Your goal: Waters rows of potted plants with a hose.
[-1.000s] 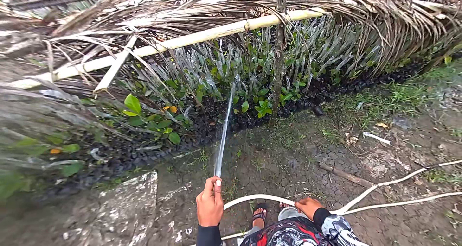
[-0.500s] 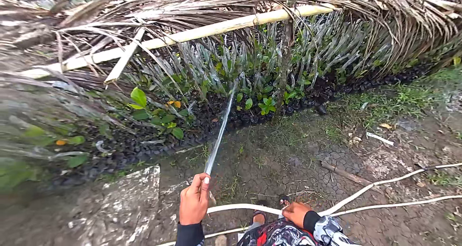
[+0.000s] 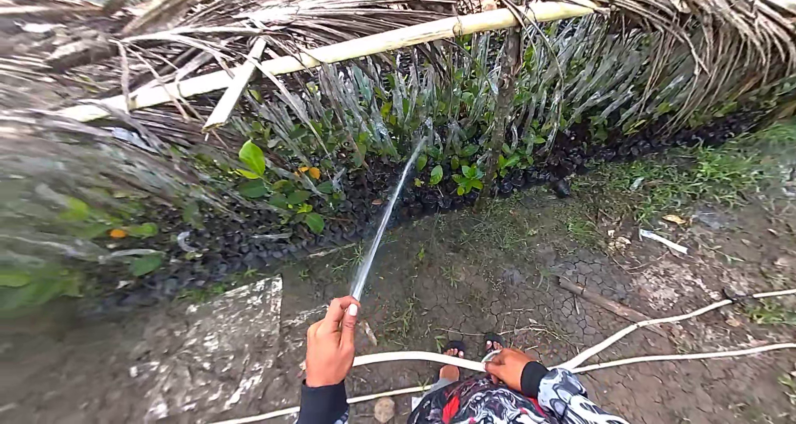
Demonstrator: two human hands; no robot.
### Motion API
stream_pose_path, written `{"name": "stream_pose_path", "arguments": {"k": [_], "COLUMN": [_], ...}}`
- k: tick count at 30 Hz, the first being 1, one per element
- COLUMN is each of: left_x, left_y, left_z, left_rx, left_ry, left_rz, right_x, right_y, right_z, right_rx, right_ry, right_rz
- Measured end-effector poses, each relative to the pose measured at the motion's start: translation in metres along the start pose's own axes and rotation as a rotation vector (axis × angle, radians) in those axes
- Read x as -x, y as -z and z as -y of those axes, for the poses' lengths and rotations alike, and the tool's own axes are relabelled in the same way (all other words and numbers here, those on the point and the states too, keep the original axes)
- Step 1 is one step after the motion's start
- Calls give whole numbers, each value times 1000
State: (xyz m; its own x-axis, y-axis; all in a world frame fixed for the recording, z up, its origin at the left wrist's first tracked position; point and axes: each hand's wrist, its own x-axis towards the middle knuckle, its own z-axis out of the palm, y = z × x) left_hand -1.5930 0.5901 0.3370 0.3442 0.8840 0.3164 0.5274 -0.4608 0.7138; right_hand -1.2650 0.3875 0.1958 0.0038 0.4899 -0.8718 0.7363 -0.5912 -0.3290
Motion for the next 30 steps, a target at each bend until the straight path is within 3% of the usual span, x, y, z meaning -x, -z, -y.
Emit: {"name": "stream_pose_path", "arguments": {"k": [16, 21, 26, 30], "left_x": [-2, 0, 10, 23], "left_y": [4, 1, -5, -15], "left_z": [-1, -2, -8, -15], "left_rx": [19, -67, -106, -138], "left_ry": [14, 36, 70, 69], "left_rz": [-22, 44, -22, 54], "right_x": [-2, -2, 13, 15], "right_y": [-8, -11, -3, -3], "right_z": [-1, -1, 10, 10], "right_rx": [-44, -46, -70, -71], "right_ry": [-30, -51, -87, -113], "right_rz": [-45, -59, -14, -26]}}
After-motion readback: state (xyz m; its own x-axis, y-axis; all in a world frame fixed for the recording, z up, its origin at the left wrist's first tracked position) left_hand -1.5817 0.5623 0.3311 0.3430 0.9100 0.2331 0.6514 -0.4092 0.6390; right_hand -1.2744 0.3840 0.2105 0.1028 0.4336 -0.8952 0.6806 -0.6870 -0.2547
